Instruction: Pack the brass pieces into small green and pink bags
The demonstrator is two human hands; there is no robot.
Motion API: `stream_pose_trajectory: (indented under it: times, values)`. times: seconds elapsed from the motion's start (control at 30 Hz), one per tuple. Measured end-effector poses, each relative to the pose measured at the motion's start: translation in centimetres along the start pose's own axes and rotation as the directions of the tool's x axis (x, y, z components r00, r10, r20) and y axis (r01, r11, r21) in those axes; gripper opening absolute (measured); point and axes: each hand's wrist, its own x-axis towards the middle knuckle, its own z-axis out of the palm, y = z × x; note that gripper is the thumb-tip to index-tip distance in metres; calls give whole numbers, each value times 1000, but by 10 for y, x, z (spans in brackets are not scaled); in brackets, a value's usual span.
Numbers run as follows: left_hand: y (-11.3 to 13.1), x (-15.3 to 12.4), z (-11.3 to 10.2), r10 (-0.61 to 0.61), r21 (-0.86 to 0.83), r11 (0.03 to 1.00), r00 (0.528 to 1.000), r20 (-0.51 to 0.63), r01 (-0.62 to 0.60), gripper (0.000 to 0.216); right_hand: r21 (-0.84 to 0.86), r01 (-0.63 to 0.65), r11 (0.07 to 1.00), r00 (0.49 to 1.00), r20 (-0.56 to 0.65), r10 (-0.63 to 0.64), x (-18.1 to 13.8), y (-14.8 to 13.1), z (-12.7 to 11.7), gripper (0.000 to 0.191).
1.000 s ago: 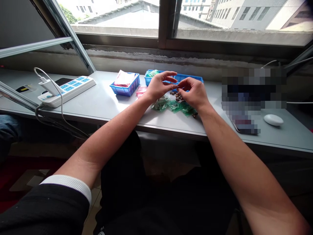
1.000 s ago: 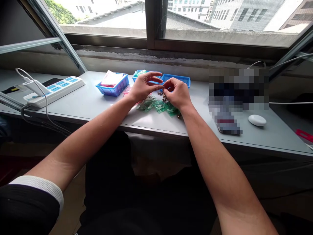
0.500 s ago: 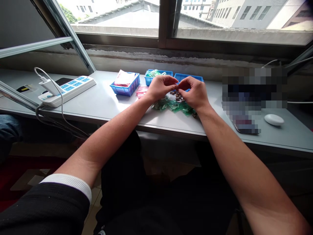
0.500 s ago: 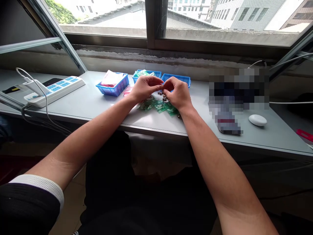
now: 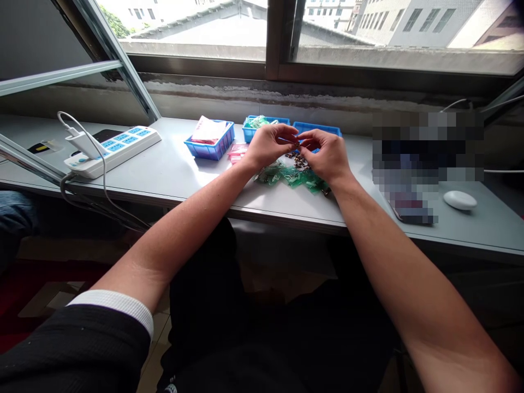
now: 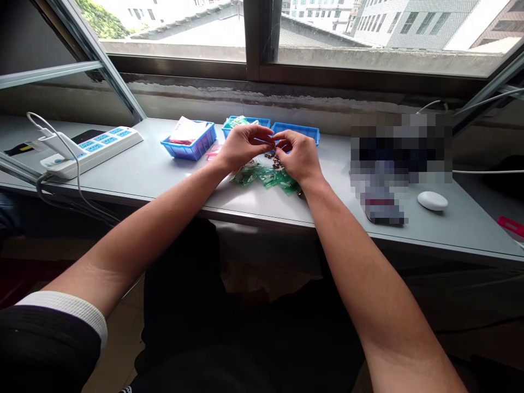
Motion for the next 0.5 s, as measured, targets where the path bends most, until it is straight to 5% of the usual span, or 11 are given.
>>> stream_pose_trajectory:
  times: [0.3,0.5]
  values:
    - [4,-5,-4,45,232,970,994,98,-67,28,-125,60,990,996,-54,-67,4,10,1,21]
    - [-3,-1,-5,81,188,978,994,76,-94,23,-60,68,996,998,9,-67,2,9,4,18]
